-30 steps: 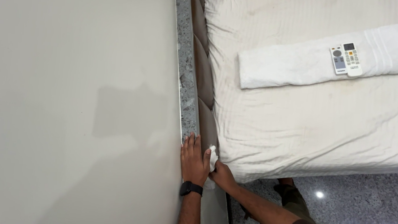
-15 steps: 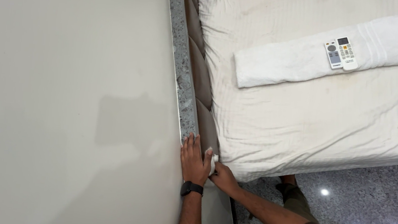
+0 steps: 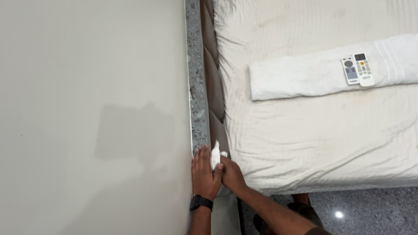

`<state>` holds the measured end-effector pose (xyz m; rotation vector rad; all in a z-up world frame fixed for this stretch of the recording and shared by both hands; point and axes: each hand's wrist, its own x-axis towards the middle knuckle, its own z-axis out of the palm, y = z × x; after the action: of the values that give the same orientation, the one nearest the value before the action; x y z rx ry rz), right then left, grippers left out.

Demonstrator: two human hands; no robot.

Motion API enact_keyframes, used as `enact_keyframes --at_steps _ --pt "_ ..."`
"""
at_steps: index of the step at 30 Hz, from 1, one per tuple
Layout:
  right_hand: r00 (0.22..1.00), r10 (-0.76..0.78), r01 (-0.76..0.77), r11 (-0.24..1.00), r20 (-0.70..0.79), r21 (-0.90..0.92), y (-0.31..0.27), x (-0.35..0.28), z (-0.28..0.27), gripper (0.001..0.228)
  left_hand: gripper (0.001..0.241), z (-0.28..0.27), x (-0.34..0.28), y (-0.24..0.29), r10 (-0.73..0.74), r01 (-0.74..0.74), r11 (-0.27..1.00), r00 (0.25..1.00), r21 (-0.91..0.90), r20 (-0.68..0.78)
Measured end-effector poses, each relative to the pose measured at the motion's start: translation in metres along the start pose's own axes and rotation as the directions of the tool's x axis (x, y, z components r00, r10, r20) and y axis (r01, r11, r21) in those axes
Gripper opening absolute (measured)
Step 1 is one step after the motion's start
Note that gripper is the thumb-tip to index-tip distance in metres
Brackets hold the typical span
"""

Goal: The person cleans a wall section adjacent to a bed using a white cloth. They wipe the wall surface repeatedly, then briefly adjust a pillow on the bed before resuming the cleaning task on the wall.

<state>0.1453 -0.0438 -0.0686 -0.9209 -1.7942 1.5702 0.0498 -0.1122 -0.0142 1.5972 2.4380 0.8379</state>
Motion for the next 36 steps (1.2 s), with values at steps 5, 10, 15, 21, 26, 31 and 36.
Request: enact_keyframes --at_steps 5,10,15,21,26,31,36 --pt "0.985 -0.166 0.17 0.975 0.041 -0.145 -0.024 0.016 -0.011 0.015 0.09 -0.002 -0.002 0.003 0.001 -0.01 0.995 0.996 -0.098 -0.085" --pt "0.903 -0.377 0.425 0.858 0.208 -0.289 -0.02 0.022 -0.006 0.01 0.097 -0.002 -0.007 0.006 -0.016 -0.008 0.991 0.983 -0.131 -0.182" --pt "0.807 -0.483 0.589 0.626 0.339 -0.51 -0.038 0.078 -0.009 0.019 0.1 0.001 -0.009 0.005 -0.043 0.024 0.994 0.984 -0.109 -0.176" --pt "0.816 -0.487 0.572 0.604 0.311 -0.556 -0.036 0.086 -0.007 0.033 0.099 0.003 -0.009 0.003 -0.04 0.019 0.993 0.984 -0.118 -0.174" --pt "0.628 -0.509 0.775 0.484 0.589 -0.407 -0.029 0.068 -0.02 0.03 0.097 -0.005 -0.006 0.011 -0.022 -0.003 0.992 0.979 -0.126 -0.203" --pt "0.652 -0.504 0.757 0.478 0.567 -0.446 -0.048 0.125 -0.024 0.033 0.097 0.007 -0.01 -0.001 -0.064 0.046 0.993 0.983 -0.109 -0.17" --pt "0.747 -0.498 0.665 0.557 0.44 -0.498 -0.053 0.132 -0.015 0.034 0.097 0.009 -0.013 -0.003 -0.125 0.112 0.988 0.983 -0.106 -0.133"
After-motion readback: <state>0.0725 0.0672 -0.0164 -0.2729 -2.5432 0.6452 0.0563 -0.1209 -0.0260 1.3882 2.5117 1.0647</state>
